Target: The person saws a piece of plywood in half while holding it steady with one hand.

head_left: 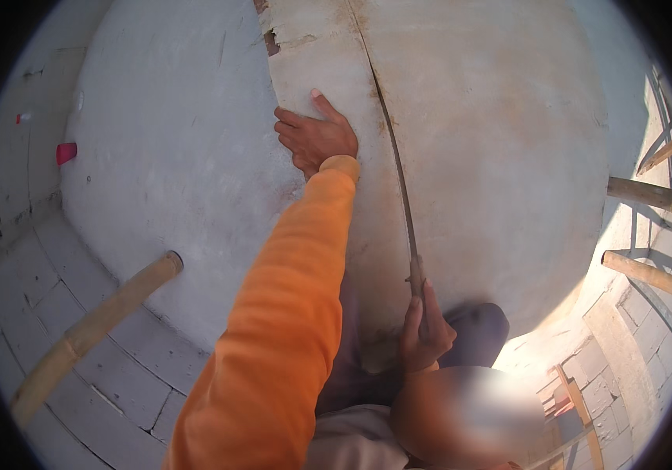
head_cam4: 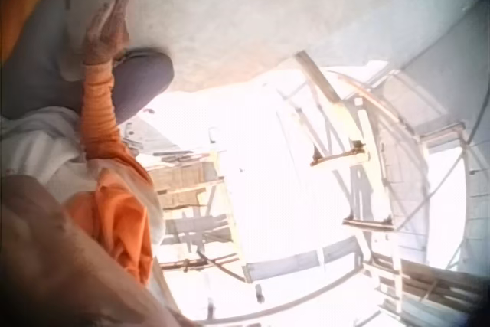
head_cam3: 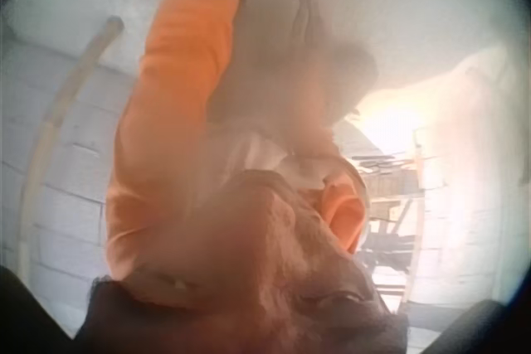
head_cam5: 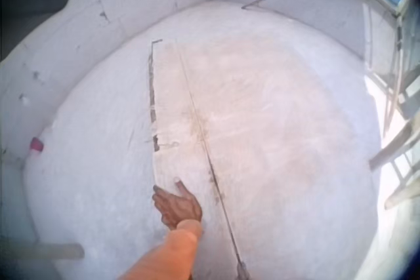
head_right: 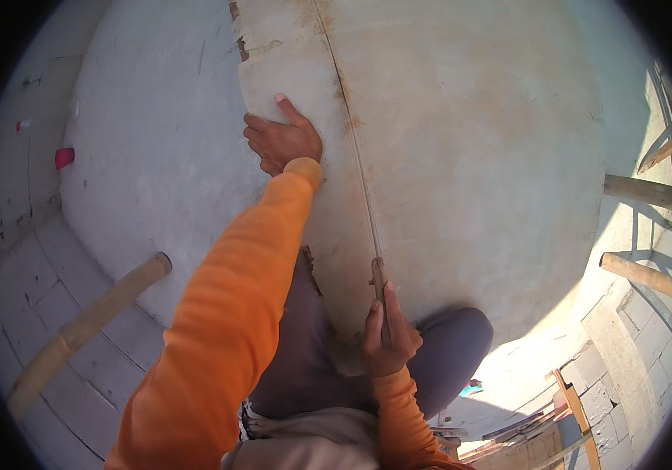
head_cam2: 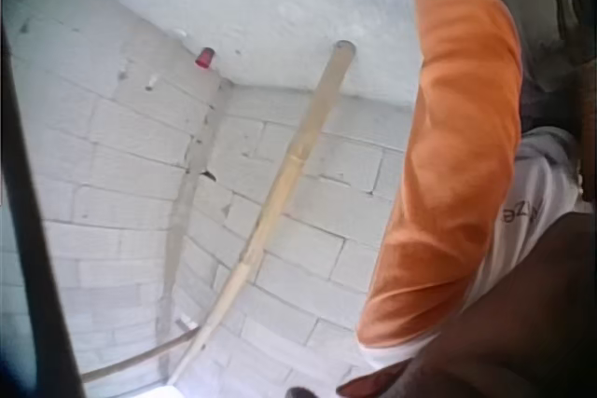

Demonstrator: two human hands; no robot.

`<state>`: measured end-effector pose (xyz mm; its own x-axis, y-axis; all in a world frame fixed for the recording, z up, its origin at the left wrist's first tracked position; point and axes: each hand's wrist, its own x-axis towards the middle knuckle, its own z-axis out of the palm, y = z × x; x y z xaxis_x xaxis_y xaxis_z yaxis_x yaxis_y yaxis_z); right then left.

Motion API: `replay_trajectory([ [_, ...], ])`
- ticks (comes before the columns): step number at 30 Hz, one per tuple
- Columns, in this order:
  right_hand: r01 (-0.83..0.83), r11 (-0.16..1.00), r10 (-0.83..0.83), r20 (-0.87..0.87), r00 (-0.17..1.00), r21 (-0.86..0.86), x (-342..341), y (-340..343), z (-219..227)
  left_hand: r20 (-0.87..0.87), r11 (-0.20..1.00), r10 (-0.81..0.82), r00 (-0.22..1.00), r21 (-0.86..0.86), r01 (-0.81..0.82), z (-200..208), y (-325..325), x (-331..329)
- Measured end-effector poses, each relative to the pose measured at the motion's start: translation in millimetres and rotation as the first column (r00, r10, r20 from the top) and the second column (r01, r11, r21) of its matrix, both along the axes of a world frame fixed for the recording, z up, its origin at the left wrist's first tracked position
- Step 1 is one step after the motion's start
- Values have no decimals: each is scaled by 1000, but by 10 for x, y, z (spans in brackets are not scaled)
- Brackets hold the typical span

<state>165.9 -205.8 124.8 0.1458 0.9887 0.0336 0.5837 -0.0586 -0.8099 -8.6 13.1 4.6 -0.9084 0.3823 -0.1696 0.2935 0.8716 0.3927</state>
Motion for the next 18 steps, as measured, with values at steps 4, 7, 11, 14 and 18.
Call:
replay_trajectory([
  [4, 63, 994, -78, -186, 979, -87, -224, 1224, -458, 42, 998, -33, 999, 49, 31, -21, 130, 221],
  [7, -16, 999, 13, -67, 998, -41, -217, 994, -472, 22, 1000, -26, 999, 17, 25, -105, 31, 148],
  [11, -24, 996, 28, 57, 998, -81, 210, -240, -22, 1, 1000, -8, 1000, 28, 8, -52, 24, -4],
  [14, -3, 1000, 1, -49, 999, -26, -1, 141, -246, -9, 999, -30, 1000, 21, 30, 22, -1, -25],
  [18, 62, 998, -63, -168, 984, -8, -271, 1330, -463, 19, 998, -58, 998, 36, 57, -66, 80, 178],
])
